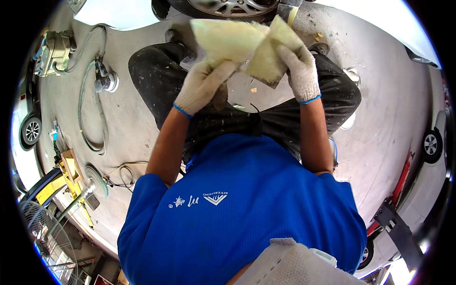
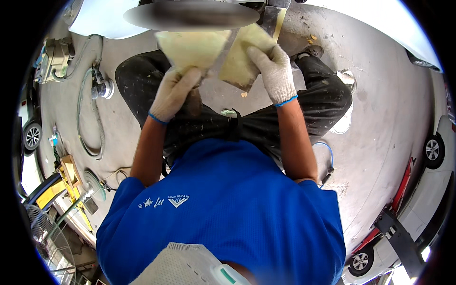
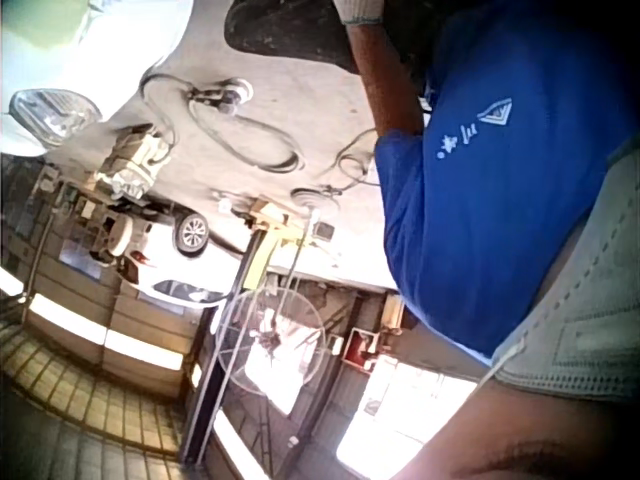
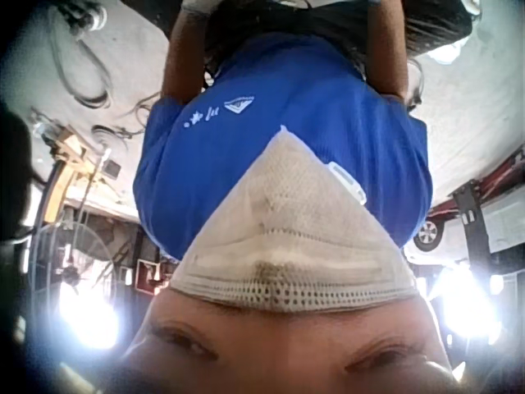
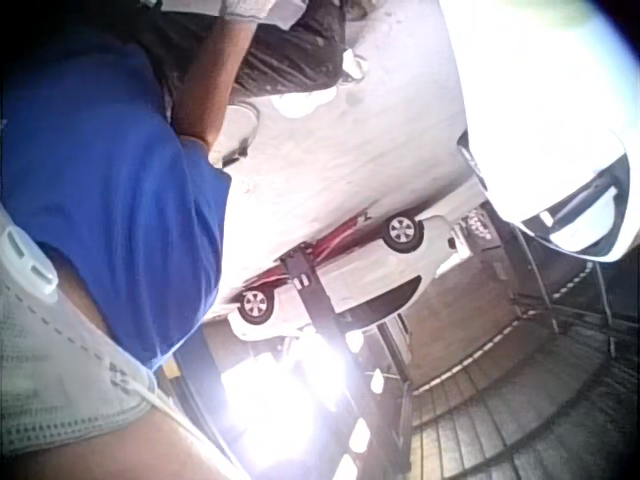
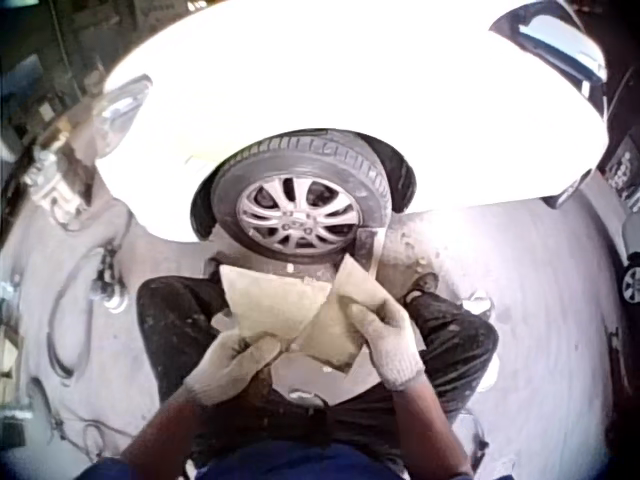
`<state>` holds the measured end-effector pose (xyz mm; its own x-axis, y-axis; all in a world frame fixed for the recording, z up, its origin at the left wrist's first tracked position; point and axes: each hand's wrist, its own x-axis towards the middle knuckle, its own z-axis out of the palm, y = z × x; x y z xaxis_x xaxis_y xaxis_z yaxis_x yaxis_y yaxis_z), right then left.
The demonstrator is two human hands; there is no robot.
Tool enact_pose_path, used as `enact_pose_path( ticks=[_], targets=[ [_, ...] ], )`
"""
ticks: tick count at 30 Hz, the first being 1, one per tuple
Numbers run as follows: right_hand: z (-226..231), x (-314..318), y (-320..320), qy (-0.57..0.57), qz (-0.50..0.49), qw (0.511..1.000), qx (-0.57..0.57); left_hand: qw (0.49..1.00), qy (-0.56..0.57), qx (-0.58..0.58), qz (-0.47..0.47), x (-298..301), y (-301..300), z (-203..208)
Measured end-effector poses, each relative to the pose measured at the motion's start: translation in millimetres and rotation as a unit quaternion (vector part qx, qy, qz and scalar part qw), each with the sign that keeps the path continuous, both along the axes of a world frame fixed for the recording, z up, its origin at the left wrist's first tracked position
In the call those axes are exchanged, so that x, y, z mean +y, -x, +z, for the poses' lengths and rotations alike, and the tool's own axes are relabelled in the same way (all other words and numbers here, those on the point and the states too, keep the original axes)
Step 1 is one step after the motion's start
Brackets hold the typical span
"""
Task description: The person sands the front bumper of a white car using a sanding block and a scraper. They move around the bumper, adjusting their position and the sanding block to work on different areas.
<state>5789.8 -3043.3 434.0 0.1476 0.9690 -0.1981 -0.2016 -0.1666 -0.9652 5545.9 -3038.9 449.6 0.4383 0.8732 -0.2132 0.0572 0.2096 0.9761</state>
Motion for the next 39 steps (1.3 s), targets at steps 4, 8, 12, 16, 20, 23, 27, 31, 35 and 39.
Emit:
enact_pose_path(
  ticks=[4, 8, 12, 16, 20, 23, 27, 31, 35, 39],
  targets=[
    [-5, -1, 18, -0.034, -0.005, 0.996, 0.081, 0.993, 0.086, -0.018, -0.082, -7, -14, -3],
    [1, -3, 22, 0.071, 0.017, 0.993, -0.095, 0.996, 0.057, -0.045, 0.047, -13, -19, -17],
    [6, -16, 28, -0.022, -0.028, 0.997, 0.063, 0.999, -0.005, 0.036, 0.025, -5, -21, -11],
    [1, -19, 32, -0.007, 0.047, 0.996, 0.069, 0.979, -0.176, 0.1, -0.032, -3, -26, -7],
    [-16, -7, 8, -0.071, -0.023, 0.955, 0.288, 0.972, -0.199, 0.124, 0.011, 0, -16, -1],
    [-29, -6, -9, -0.043, -0.007, 0.948, 0.315, 0.973, -0.186, 0.13, -0.032, 8, -5, 4],
    [-28, -16, 6, 0.038, 0.065, 0.967, 0.242, 0.975, -0.151, 0.135, -0.094, 12, -2, 3],
    [-27, -14, 17, 0.035, 0.051, 0.945, 0.322, 0.994, -0.093, -0.05, -0.012, 15, 0, -2],
    [-15, -15, 39, 0.053, 0.125, 0.913, 0.386, 0.969, -0.01, -0.235, -0.071, 19, -6, -12],
    [-10, -20, 59, 0.067, 0.164, 0.905, 0.386, 0.948, 0.024, -0.301, -0.106, 27, -10, -7]
  ],
)
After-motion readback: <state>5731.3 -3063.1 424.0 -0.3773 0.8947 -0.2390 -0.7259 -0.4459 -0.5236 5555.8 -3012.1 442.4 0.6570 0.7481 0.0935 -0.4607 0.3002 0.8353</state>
